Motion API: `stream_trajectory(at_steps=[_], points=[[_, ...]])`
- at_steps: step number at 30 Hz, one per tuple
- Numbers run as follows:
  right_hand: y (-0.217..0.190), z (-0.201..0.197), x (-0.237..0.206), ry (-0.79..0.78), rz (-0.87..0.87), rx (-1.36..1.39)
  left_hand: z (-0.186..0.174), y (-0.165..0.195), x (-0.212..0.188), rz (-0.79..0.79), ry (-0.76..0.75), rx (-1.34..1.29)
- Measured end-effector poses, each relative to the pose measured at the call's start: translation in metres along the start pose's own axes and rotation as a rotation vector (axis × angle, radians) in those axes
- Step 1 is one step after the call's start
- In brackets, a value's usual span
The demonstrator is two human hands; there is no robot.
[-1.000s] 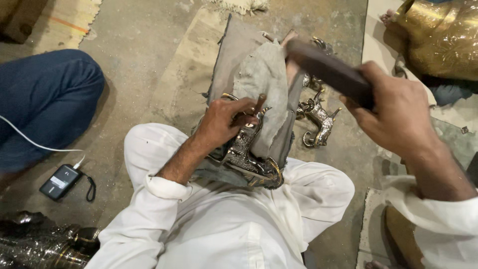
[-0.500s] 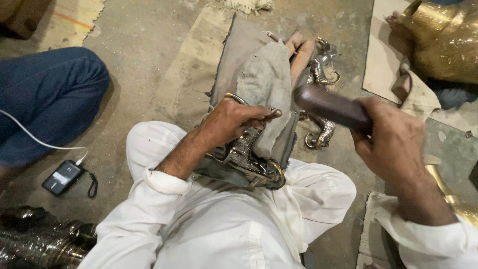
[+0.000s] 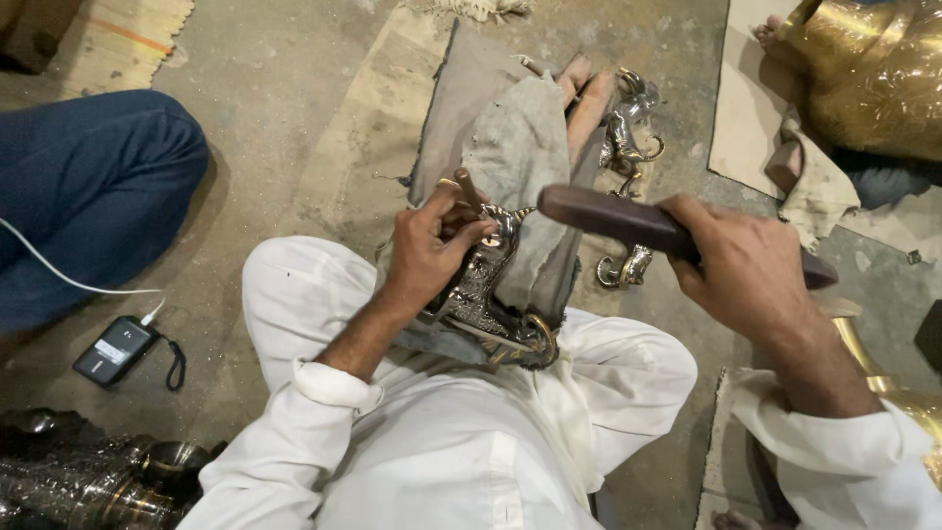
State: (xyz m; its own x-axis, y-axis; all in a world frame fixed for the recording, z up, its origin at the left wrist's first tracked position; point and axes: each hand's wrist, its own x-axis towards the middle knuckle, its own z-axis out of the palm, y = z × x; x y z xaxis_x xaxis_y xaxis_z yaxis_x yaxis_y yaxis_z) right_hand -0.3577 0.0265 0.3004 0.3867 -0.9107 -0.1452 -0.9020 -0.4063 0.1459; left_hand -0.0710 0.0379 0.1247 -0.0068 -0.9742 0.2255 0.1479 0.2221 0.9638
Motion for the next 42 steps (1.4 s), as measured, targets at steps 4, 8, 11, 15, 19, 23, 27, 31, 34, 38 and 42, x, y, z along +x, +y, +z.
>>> stream_trajectory(at_steps=[4,8,11,15,19,23,27,31,34,38,42], points=[[-0.012,-0.022,0.031,0.21,-0.068,-0.018,0.006,-0.01,-0.001,0.025,0.069,0.108],[-0.024,-0.058,0.067,0.439,-0.261,0.143,0.012,-0.007,0.01,0.096,0.108,0.255],[-0.034,-0.089,0.08,0.296,-0.337,-0.143,0.019,0.01,0.008,0.14,0.115,0.234],[-0.051,-0.116,0.101,0.045,-0.225,-0.429,0.026,0.024,0.011,0.078,0.186,0.09],[-0.068,-0.123,0.102,0.433,-0.418,-0.187,0.007,0.031,0.003,0.042,0.204,0.058],[-0.069,-0.115,0.093,0.214,-0.36,-0.398,0.008,0.023,0.001,0.056,0.206,0.328],[-0.066,-0.097,0.084,0.038,-0.235,-0.478,0.014,0.011,0.001,0.066,0.132,0.303],[-0.055,-0.085,0.079,0.045,-0.163,-0.424,0.012,0.0,0.006,0.092,0.05,0.297],[-0.042,-0.079,0.074,-0.073,-0.077,-0.353,0.01,-0.005,0.005,0.135,-0.001,0.296],[-0.029,-0.066,0.063,0.082,-0.115,-0.296,0.008,-0.008,0.004,0.168,-0.023,0.295],[-0.016,-0.057,0.047,0.09,-0.121,-0.237,0.005,-0.005,0.001,0.114,-0.088,0.346]])
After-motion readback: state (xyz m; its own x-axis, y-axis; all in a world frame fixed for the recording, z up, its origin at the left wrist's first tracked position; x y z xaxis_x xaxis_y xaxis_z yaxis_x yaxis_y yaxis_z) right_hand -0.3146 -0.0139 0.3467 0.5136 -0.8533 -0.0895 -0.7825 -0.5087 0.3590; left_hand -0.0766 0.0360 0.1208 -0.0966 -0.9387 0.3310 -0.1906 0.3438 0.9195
